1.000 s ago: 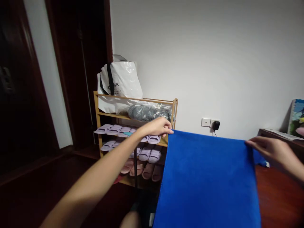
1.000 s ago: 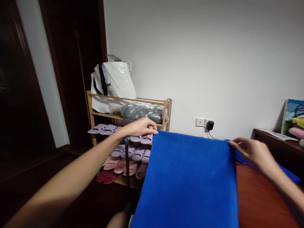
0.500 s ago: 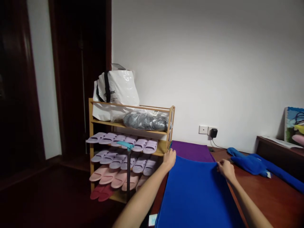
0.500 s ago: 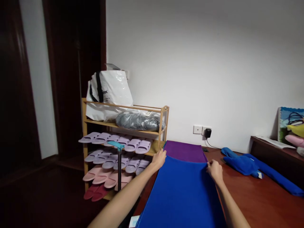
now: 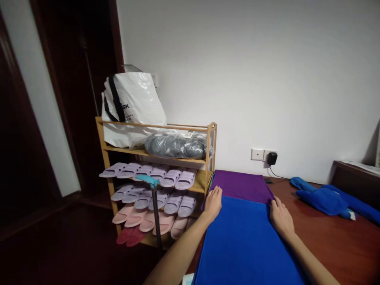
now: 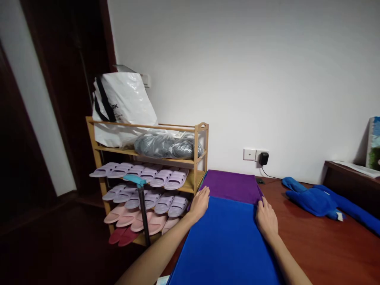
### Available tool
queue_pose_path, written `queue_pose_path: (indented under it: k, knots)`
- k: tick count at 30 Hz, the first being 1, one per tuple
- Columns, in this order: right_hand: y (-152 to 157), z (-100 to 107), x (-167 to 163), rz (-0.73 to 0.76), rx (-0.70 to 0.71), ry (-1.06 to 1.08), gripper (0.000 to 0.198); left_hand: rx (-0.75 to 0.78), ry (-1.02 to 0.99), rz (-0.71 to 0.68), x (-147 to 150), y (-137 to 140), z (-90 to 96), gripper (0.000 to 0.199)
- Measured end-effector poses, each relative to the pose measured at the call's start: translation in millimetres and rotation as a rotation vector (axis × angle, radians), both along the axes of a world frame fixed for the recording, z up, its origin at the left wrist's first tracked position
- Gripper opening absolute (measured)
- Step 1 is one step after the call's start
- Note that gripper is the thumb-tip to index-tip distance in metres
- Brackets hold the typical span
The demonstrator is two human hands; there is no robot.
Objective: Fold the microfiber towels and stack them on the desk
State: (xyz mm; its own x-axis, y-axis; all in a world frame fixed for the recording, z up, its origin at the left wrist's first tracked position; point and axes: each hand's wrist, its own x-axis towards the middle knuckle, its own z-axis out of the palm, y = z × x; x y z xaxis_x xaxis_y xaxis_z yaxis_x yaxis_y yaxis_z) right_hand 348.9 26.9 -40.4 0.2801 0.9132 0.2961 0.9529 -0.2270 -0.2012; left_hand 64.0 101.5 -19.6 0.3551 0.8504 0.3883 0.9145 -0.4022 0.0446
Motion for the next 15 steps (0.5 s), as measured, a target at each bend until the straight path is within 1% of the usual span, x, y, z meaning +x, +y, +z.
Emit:
queue_pose_path:
  k: [4,8,12,15]
  knots:
    - [-5.6,0.8,6.6,0.048,-0.068,0.059,0.039,-0.064,-0.01,0.035,-2.7,-3.0,1.5,0.019]
    - [-20.2,-2.2,10.5,0.041,-0.086,0.103,0.039,-0.089,-0.01,0.037,-4.2,-19.0,5.1,0.017]
    - [-45.7,-3.6,8.6,0.017,-0.11,0.129,0.044,-0.1,0.007,0.013,-9.0,-46.9,10.9,0.016]
    - [-76.4,-4.3,3.6,0.015,-0.126,0.14,0.048,-0.1,0.035,-0.026,-19.6,-78.0,17.2,0.016]
